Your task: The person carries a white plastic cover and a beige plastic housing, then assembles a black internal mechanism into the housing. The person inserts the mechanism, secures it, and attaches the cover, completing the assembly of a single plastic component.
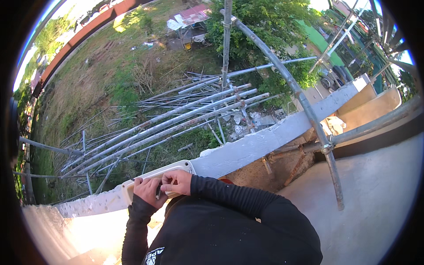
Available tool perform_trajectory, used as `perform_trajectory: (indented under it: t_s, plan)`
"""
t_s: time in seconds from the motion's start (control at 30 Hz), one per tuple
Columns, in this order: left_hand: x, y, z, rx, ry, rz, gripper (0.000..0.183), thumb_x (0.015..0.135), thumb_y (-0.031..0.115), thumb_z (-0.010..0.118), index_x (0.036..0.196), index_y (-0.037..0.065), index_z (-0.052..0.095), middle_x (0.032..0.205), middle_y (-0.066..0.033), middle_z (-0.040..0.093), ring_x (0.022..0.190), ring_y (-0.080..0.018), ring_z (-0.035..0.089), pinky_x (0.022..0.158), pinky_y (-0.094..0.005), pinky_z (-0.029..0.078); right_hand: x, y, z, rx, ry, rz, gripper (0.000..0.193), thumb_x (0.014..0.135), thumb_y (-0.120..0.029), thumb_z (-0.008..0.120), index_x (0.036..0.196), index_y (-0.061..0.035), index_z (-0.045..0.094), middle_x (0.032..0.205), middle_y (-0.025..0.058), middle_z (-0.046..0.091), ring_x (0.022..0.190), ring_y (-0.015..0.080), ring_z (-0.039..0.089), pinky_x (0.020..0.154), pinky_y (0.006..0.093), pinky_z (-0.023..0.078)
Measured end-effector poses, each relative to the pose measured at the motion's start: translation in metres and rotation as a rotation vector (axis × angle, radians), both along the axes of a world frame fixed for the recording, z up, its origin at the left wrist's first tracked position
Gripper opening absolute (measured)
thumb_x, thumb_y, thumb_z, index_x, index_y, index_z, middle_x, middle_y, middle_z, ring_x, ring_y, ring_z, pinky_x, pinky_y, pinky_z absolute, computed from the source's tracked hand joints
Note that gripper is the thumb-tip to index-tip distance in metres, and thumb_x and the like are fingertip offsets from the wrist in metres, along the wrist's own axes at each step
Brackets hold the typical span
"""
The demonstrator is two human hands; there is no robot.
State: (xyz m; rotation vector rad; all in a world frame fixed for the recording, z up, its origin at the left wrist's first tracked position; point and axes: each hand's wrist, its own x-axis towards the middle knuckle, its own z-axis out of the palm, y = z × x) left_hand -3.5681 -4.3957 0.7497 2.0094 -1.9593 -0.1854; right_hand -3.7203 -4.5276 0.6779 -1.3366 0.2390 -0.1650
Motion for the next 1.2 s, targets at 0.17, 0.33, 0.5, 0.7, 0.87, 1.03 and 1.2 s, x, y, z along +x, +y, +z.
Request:
perform_trajectory:
  t_s: [0.17, 0.33, 0.5, 0.7, 0.87, 1.03, 1.2]
  plan:
    - [0.012, -0.002, -0.002, 0.067, 0.121, 0.056, 0.041, 0.072, 0.028, 0.078, 0.107, 0.012, 0.064, 0.087, -0.0050, 0.069, 0.084, -0.0259, 0.065, 0.080, -0.0405, 0.040, 0.006, 0.002, 0.023, -0.482, -0.142, -0.172, 0.015, 0.092, -0.012, 0.073, 0.096, -0.0048, 0.060, 0.096, 0.0093, 0.064, 0.082, 0.0258, 0.064, 0.071, 0.0354, 0.053]
    - [0.026, -0.003, 0.000, 0.121, 0.305, 0.106, 0.044, 0.074, 0.030, 0.080, 0.112, 0.013, 0.064, 0.095, -0.0054, 0.071, 0.092, -0.0273, 0.067, 0.084, -0.0404, 0.041, 0.014, 0.001, 0.031, -0.777, -0.331, -0.270, 0.015, 0.089, -0.005, 0.071, 0.098, -0.0050, 0.060, 0.097, 0.0121, 0.066, 0.088, 0.0344, 0.066, 0.073, 0.0408, 0.054]
    - [0.029, 0.002, 0.008, 0.186, 0.433, 0.187, 0.057, 0.070, 0.043, 0.090, 0.111, 0.011, 0.065, 0.092, -0.0072, 0.072, 0.087, -0.0297, 0.070, 0.078, -0.0375, 0.053, 0.019, 0.001, 0.031, -0.603, -0.286, -0.248, 0.013, 0.092, -0.005, 0.070, 0.101, -0.0037, 0.060, 0.095, 0.0140, 0.066, 0.084, 0.0313, 0.067, 0.074, 0.0380, 0.054]
    - [0.014, 0.002, 0.007, -0.111, 0.590, 0.321, 0.064, 0.070, 0.041, 0.092, 0.117, 0.009, 0.063, 0.099, -0.0094, 0.070, 0.090, -0.0296, 0.072, 0.077, -0.0364, 0.056, 0.022, -0.005, 0.040, -0.460, -0.254, -0.216, 0.009, 0.097, -0.006, 0.065, 0.102, -0.0030, 0.058, 0.096, 0.0116, 0.066, 0.085, 0.0271, 0.067, 0.079, 0.0355, 0.054]
    - [0.005, 0.002, -0.019, -0.306, 0.628, 0.315, 0.063, 0.068, 0.028, 0.095, 0.119, 0.007, 0.064, 0.107, -0.0097, 0.071, 0.093, -0.0257, 0.071, 0.080, -0.0351, 0.057, 0.023, -0.004, 0.038, -0.563, -0.231, -0.236, 0.011, 0.094, -0.003, 0.065, 0.102, -0.0034, 0.057, 0.096, 0.0151, 0.065, 0.086, 0.0296, 0.067, 0.077, 0.0375, 0.054]
    - [-0.013, 0.005, -0.036, -0.263, 0.957, 0.491, 0.060, 0.082, 0.050, 0.083, 0.110, 0.001, 0.062, 0.099, -0.0064, 0.068, 0.090, -0.0113, 0.064, 0.075, -0.0275, 0.053, 0.026, 0.005, 0.025, -0.631, -0.249, -0.424, 0.011, 0.094, -0.004, 0.066, 0.101, -0.0034, 0.057, 0.092, 0.0146, 0.064, 0.082, 0.0315, 0.066, 0.072, 0.0382, 0.053]
    - [-0.014, -0.004, -0.039, -0.315, 1.214, 0.494, 0.052, 0.110, 0.046, 0.041, 0.099, 0.001, 0.062, 0.087, -0.0067, 0.064, 0.086, -0.0135, 0.061, 0.081, -0.0300, 0.050, 0.026, 0.002, 0.024, -0.716, -0.396, -0.410, 0.018, 0.088, 0.002, 0.070, 0.099, -0.0046, 0.057, 0.090, 0.0132, 0.064, 0.079, 0.0311, 0.066, 0.070, 0.0383, 0.053]
